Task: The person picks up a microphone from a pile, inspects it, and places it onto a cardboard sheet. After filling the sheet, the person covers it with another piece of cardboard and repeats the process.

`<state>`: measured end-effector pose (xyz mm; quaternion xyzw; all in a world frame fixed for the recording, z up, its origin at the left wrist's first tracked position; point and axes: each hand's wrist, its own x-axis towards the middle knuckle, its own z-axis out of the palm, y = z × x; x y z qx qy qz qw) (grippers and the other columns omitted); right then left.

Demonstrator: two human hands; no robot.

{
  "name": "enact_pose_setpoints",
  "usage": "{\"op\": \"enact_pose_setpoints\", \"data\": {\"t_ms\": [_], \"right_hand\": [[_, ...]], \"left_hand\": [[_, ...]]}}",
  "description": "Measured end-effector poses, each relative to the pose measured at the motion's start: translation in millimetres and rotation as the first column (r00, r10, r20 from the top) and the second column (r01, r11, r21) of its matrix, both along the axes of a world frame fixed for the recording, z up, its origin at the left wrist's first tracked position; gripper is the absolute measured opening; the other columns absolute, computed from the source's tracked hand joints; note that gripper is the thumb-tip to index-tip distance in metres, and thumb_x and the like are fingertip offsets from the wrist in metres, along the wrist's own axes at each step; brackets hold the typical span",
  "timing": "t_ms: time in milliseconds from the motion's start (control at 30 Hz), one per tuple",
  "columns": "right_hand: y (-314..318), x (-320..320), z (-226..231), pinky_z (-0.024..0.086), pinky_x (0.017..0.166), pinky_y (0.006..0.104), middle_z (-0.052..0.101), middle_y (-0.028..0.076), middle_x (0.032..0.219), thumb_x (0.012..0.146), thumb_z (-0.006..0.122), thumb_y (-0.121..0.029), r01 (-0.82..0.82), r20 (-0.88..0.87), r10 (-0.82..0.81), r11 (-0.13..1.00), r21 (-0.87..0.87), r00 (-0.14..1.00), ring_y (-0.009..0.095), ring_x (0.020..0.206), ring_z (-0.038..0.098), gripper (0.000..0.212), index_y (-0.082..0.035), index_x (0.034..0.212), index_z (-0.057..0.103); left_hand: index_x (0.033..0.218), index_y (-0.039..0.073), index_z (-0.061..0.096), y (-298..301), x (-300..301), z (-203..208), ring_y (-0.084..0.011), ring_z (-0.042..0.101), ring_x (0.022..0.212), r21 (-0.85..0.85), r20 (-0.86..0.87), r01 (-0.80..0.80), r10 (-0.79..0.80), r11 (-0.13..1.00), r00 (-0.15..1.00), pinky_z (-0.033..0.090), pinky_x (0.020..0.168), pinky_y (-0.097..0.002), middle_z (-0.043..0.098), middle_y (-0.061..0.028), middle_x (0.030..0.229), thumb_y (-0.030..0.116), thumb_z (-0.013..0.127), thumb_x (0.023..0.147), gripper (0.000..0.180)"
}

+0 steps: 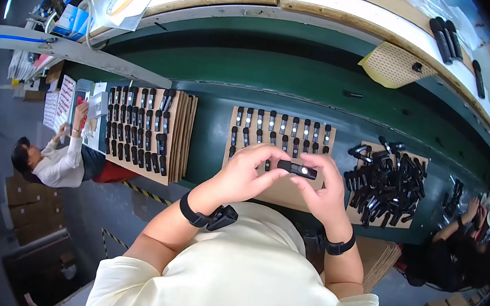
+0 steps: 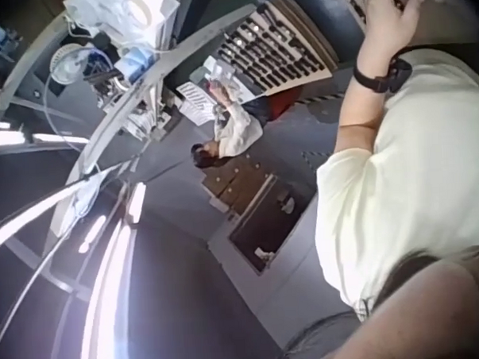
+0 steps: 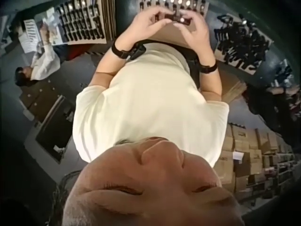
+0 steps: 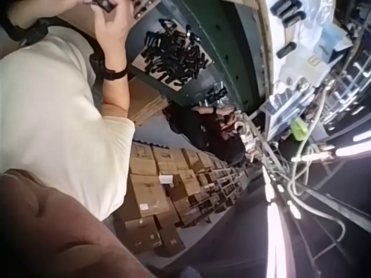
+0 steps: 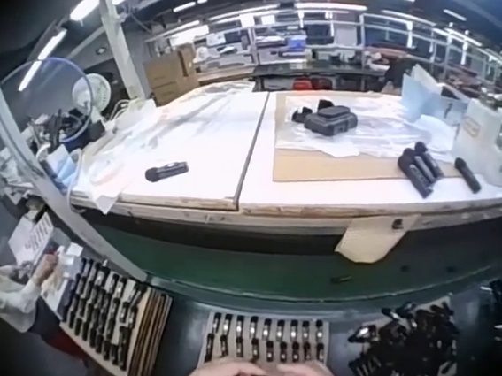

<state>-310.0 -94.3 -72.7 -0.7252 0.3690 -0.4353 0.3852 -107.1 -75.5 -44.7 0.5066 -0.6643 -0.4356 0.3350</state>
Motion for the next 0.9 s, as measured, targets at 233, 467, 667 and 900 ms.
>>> {"op": "enact_pose_setpoints", "data": {"t_ms": [233,467,667,900], "right_hand": [[39.5,15.6,16.2,0.046,0.073,0.0320,0.064,0.010,0.090,0.073,0.077,-0.001,-0.009,0.069,0.001,0.994,0.106,0.998,0.022,0.079,0.058,0.027,-0.003,0.097,0.064],[69.5,40.4,41.3,0.046,0.075,0.0316,0.064,0.010,0.091,0.074,0.076,0.000,0.058,0.000,-0.058,0.998,-0.018,0.998,0.023,0.080,0.059,0.031,0.000,0.102,0.063],[81.5,51.5,49.1,0.047,0.072,0.0346,0.067,0.010,0.092,0.072,0.075,0.001,0.069,0.014,-0.068,0.996,-0.053,0.998,0.027,0.078,0.060,0.036,-0.003,0.105,0.062],[86.8,61.2,56.9,0.048,0.071,0.0351,0.067,0.011,0.093,0.073,0.073,0.003,0.058,0.002,-0.058,0.990,-0.129,0.998,0.027,0.079,0.061,0.034,-0.003,0.104,0.062]], "left_hand": [[0.104,0.002,0.066,27.9,25.8,16.8,-0.0226,0.065,0.087,-0.148,-0.042,0.076,-0.084,0.986,0.996,0.050,0.080,-0.0337,0.068,-0.0122,0.096,0.005,0.074,0.078,0.028],[0.102,0.002,0.066,48.1,46.2,26.9,-0.0228,0.065,0.089,-0.114,-0.098,0.120,-0.131,0.986,0.987,0.050,0.081,-0.0324,0.068,-0.0115,0.096,0.004,0.075,0.075,0.029],[0.099,0.002,0.066,54.5,57.4,29.6,-0.0243,0.064,0.086,-0.278,-0.142,0.103,-0.147,0.955,0.979,0.050,0.079,-0.0341,0.067,-0.0107,0.093,0.002,0.075,0.072,0.029],[0.098,0.002,0.066,57.4,65.7,29.6,-0.0256,0.063,0.085,-0.391,-0.131,0.116,-0.180,0.913,0.975,0.050,0.079,-0.0352,0.066,-0.0100,0.091,0.001,0.075,0.070,0.029]]}}
